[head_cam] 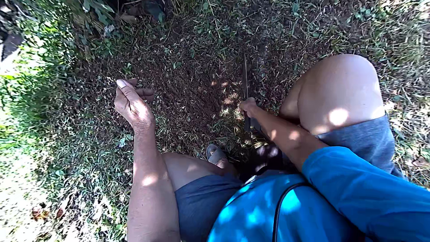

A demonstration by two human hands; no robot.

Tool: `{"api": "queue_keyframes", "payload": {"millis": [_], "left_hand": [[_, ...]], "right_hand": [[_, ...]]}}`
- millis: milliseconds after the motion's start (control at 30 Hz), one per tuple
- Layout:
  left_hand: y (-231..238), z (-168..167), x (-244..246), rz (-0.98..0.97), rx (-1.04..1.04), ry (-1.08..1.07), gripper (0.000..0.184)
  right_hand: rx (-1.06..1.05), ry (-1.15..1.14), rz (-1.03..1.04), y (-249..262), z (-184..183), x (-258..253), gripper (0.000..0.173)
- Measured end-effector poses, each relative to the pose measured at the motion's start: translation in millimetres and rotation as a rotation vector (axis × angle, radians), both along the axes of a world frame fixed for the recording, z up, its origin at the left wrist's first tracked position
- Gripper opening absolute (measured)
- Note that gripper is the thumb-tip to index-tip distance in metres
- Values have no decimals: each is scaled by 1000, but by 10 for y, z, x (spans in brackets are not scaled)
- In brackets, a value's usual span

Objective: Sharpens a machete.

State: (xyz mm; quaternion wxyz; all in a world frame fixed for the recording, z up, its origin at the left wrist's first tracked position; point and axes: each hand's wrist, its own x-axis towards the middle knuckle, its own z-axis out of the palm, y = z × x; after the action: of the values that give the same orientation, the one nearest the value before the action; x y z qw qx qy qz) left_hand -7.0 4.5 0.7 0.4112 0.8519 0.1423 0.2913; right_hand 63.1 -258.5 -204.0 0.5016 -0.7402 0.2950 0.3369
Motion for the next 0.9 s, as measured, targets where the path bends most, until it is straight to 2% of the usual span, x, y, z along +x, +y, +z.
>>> {"api": "queue_keyframes", "payload": {"millis": [100,233,333,400,567,667,733,800,833,900], "left_hand": [[-71,10,100,-1,-22,21,58],[-105,-48,189,-9,-12,43,59],[-111,-63,207,-16,-24,48,59],[-70,-58,182,-22,-43,35,59],[42,-19,124,-29,-78,-63,54],[38,4,103,-38,-65,-64,54],[26,7,109,-42,-56,-56,54],[6,20,134,-31,-44,-32,55],[2,26,149,-23,-43,-19,56],[-7,43,188,-4,-62,-12,55]], "right_hand": [[-97,-66,109,122,167,-79,25],[-142,-179,494,138,363,-103,28],[-97,-314,548,297,572,87,25],[-45,-411,448,357,765,257,22],[153,-722,-62,301,1128,812,11],[234,-824,-300,322,908,1007,12],[109,-688,-207,285,460,900,11],[-28,-284,69,168,4,732,15],[-26,-106,158,128,-181,653,15],[18,69,171,142,-355,490,18]]}}
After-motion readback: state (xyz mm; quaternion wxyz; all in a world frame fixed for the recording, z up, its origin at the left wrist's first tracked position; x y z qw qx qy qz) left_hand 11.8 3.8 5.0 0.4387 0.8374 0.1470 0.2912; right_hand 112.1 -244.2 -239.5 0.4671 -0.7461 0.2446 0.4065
